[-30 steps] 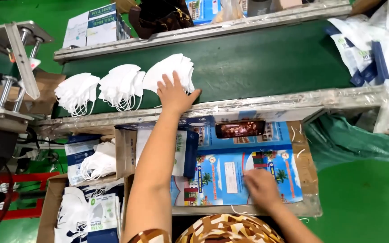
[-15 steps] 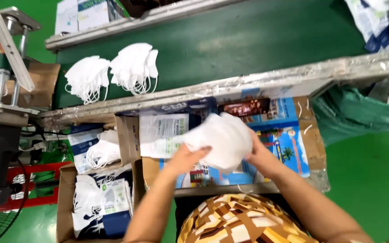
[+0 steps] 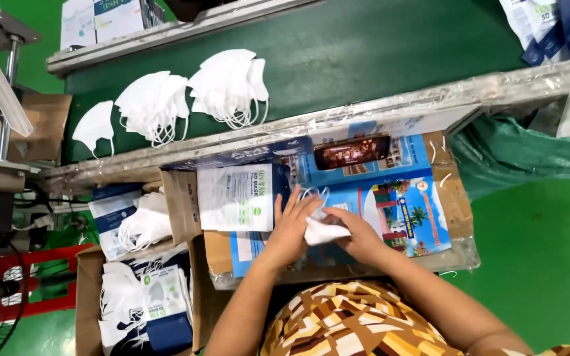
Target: The recorder is folding surgical masks and placing them into individual plastic packets or boxes at a production station.
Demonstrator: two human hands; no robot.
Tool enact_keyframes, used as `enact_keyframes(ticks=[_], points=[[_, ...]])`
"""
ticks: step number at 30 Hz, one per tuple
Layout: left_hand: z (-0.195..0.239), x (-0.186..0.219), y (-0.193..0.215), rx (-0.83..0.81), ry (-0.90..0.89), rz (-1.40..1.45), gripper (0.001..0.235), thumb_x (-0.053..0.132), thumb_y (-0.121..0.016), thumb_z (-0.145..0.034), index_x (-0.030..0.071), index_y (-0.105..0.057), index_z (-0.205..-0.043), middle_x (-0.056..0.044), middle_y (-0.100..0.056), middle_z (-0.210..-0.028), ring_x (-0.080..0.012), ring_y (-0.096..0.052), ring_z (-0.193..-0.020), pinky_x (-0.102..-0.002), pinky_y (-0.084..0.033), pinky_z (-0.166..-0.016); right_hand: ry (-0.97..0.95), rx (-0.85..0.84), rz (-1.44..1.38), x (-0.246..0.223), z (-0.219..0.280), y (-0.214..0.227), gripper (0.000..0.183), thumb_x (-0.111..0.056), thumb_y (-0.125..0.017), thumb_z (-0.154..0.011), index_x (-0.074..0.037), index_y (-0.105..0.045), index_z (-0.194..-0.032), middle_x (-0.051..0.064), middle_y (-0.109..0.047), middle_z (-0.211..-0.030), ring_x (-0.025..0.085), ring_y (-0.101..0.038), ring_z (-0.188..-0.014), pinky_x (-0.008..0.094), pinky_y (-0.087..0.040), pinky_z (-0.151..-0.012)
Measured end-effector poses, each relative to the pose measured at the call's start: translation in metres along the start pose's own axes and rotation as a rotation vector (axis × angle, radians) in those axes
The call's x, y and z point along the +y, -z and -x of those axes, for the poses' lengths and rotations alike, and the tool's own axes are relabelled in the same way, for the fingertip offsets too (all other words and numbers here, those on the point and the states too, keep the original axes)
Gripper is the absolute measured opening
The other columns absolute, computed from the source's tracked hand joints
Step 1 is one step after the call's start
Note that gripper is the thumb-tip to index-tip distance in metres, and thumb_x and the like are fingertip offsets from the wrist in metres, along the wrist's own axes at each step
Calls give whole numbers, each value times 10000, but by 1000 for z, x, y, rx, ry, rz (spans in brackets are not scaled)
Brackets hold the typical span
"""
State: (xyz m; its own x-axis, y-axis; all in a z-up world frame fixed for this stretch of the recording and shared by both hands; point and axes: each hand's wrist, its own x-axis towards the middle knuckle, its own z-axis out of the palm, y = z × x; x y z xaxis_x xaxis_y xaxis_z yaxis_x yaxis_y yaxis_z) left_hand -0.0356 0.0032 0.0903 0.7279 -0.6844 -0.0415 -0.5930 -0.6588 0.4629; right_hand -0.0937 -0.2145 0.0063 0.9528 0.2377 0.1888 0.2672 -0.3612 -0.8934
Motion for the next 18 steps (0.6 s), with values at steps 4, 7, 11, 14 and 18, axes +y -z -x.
enact_keyframes(ticks=[4,7,11,14,18], points=[[1,4,-7,156,-19,78,797,142,-849,-779,216,-455,-1468,-71,-575,-1430,-298,-419,-1477,-656,-96,-1270,-174,12,-79,-13,4,17,800,-220,-883,-759,-140,-479,-1444,129,-607,-1368,318,-594,-1284,428,-465,-1088],[-5,18,4,151,4,98,881,156,-860,-728,167,-413,-1487,-118,-577,-1364,-333,-443,-1415,-676,-94,-1220,-74,67,-12,-29,-9,29,956,-231,-930,-648,-88,-404,-1434,165,-548,-1351,351,-527,-1250,456,-416,-1060],[-8,18,-4,165,44,52,966,74,-791,-683,113,-364,-1549,-158,-560,-1394,-360,-432,-1429,-670,-106,-1216,124,185,110,-22,-8,14,959,-163,-888,-656,-58,-385,-1466,131,-605,-1347,361,-520,-1286,485,-380,-1092],[-8,-8,-32,140,142,48,911,26,-727,-793,132,-352,-1617,-99,-599,-1366,-333,-455,-1457,-672,-111,-1246,83,175,211,-5,-20,7,956,-134,-894,-636,-69,-404,-1454,145,-603,-1333,355,-514,-1306,499,-363,-1085],[-11,12,0,197,154,99,870,93,-768,-826,124,-351,-1588,-135,-564,-1347,-361,-449,-1413,-683,-118,-1203,49,73,202,24,-13,2,733,-25,-780,-761,-238,-582,-1434,17,-703,-1395,220,-631,-1272,360,-456,-1133]])
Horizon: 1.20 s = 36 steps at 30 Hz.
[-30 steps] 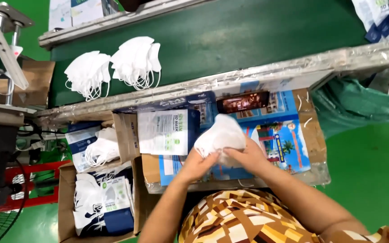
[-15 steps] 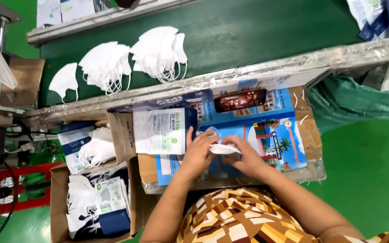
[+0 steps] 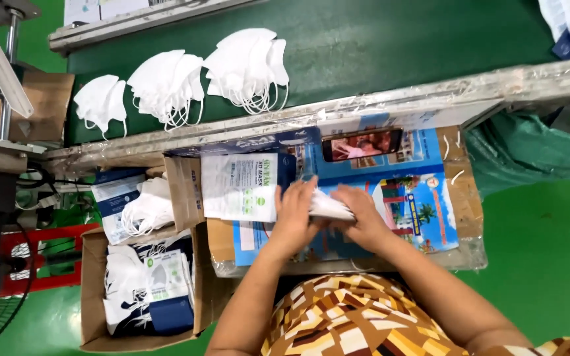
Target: The recorder is folding surgical masks and placing them into individual plastic packets or boxes at a production station.
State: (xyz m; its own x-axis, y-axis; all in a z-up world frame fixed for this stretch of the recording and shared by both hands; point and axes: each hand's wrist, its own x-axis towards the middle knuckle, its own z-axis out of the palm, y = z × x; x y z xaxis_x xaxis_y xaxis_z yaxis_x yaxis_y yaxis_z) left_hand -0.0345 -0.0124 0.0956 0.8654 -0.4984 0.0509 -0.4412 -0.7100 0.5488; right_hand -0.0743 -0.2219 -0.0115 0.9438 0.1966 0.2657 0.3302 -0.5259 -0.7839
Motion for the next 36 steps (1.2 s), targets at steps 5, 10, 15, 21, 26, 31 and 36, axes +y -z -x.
enact_keyframes(ticks=[5,10,15,21,26,31,36], points=[[6,-6,-11,72,-47,168,850,28,-719,-766,81,-376,-1542,-192,-517,-1338,-403,-473,-1306,-649,-199,-1208,-210,-47,-393,-55,-24,28,699,-141,-840,-726,-63,-544,-1355,131,-626,-1274,307,-636,-1145,385,-498,-959],[12,5,-9,119,-167,131,779,-3,-691,-740,73,-454,-1478,-196,-529,-1275,-403,-507,-1253,-602,-266,-1194,-243,-170,-379,-10,-2,4,383,-146,-807,-818,-109,-719,-1188,79,-769,-1092,244,-752,-999,338,-573,-885],[5,-37,-10,212,-145,136,627,3,-614,-820,53,-530,-1440,-213,-558,-1319,-393,-522,-1261,-476,-411,-1133,-193,-296,-235,-40,-27,63,430,-85,-764,-798,-143,-721,-1222,94,-755,-1135,243,-725,-1019,338,-544,-881],[-17,-50,-2,196,280,-269,527,185,-652,-849,-38,-578,-1322,-184,-577,-1135,-371,-568,-1075,-456,-501,-881,-111,-616,-740,-9,5,122,182,-185,-681,-951,-122,-777,-1093,102,-796,-939,267,-750,-828,386,-579,-767],[-18,-77,-48,146,297,-535,467,95,-607,-888,-92,-573,-1315,-173,-567,-1148,-329,-609,-1024,-383,-565,-807,-244,-78,-407,1,9,95,296,-100,-690,-918,-95,-694,-1214,135,-750,-1072,315,-715,-932,411,-545,-813],[-18,-64,-22,182,336,-443,302,156,-608,-898,-10,-590,-1150,-192,-577,-1098,-372,-620,-972,-441,-556,-737,-188,57,-76,-42,-7,85,412,-41,-694,-842,-97,-665,-1249,137,-715,-1114,355,-676,-981,426,-533,-824],[-22,-78,-9,267,401,-195,194,245,-632,-1002,58,-604,-1050,-169,-625,-1048,-393,-633,-910,-515,-518,-743,32,42,187,-46,-18,75,471,-22,-723,-696,-149,-720,-1149,73,-730,-1027,350,-646,-979,456,-492,-829]])
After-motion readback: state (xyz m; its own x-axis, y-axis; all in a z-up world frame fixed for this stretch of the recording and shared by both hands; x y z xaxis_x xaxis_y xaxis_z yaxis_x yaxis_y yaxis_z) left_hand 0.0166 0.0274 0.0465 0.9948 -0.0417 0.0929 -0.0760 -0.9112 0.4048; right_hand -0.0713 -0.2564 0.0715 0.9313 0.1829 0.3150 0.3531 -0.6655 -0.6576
